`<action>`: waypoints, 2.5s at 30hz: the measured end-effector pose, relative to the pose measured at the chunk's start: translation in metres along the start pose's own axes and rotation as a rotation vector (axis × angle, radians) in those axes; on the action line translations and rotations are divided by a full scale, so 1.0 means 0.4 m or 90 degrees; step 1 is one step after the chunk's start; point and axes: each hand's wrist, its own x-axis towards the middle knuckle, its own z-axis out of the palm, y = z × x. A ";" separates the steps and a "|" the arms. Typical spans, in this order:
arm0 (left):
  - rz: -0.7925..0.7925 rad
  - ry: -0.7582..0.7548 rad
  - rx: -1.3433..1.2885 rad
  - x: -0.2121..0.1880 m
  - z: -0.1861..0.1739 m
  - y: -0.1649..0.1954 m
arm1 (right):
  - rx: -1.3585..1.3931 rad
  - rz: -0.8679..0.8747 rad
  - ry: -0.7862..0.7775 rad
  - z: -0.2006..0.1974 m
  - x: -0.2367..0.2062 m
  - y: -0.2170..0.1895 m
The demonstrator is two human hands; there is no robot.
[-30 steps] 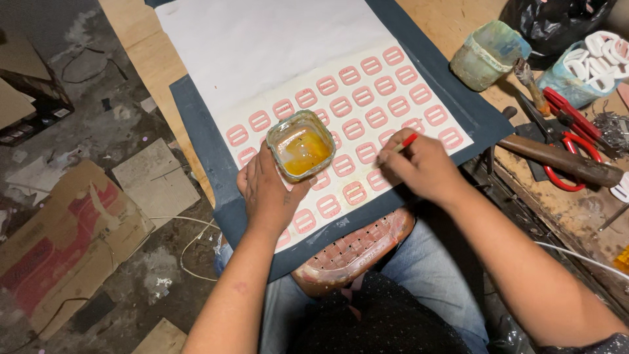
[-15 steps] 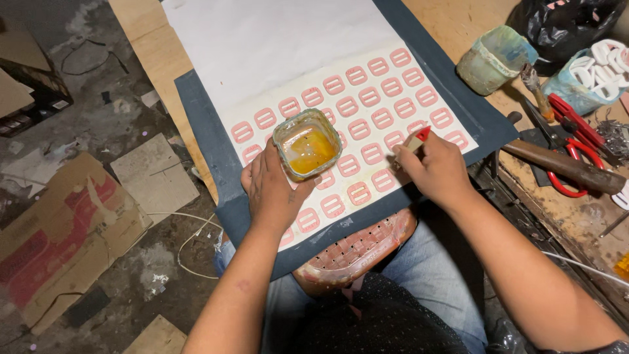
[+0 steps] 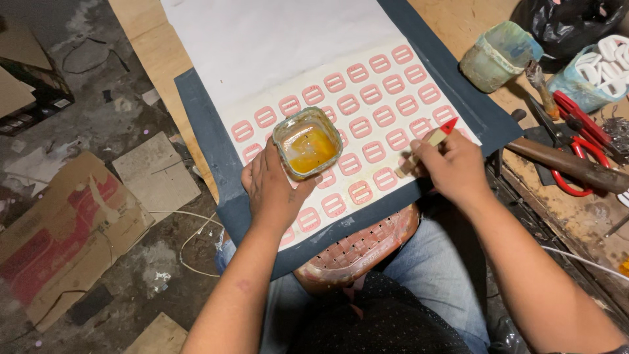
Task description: The person pours a yellow liquid from a metal can into a small glass container, then uses a brush to apply the liquid onto a grid of pink rectangular shapes on a white sheet. The person repeatedly dips the brush into the container and paints each shape in sequence.
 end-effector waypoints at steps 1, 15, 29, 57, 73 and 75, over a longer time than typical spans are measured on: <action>-0.004 0.000 0.000 0.001 0.001 -0.002 | 0.025 0.008 0.011 -0.001 -0.001 -0.022; 0.019 0.015 0.003 0.001 0.006 -0.028 | -0.252 -0.542 -0.123 0.254 0.102 -0.244; 0.012 0.011 0.004 -0.002 0.012 -0.023 | 0.150 0.030 -0.029 -0.048 -0.019 -0.038; -0.007 -0.017 0.023 -0.008 0.020 -0.019 | -0.265 -0.190 0.129 0.035 -0.120 0.017; -0.012 -0.012 0.017 -0.009 0.019 -0.024 | -0.203 -0.216 0.125 0.046 -0.115 0.011; -0.016 -0.019 0.014 -0.007 0.019 -0.024 | -0.190 -0.210 0.122 0.050 -0.120 0.014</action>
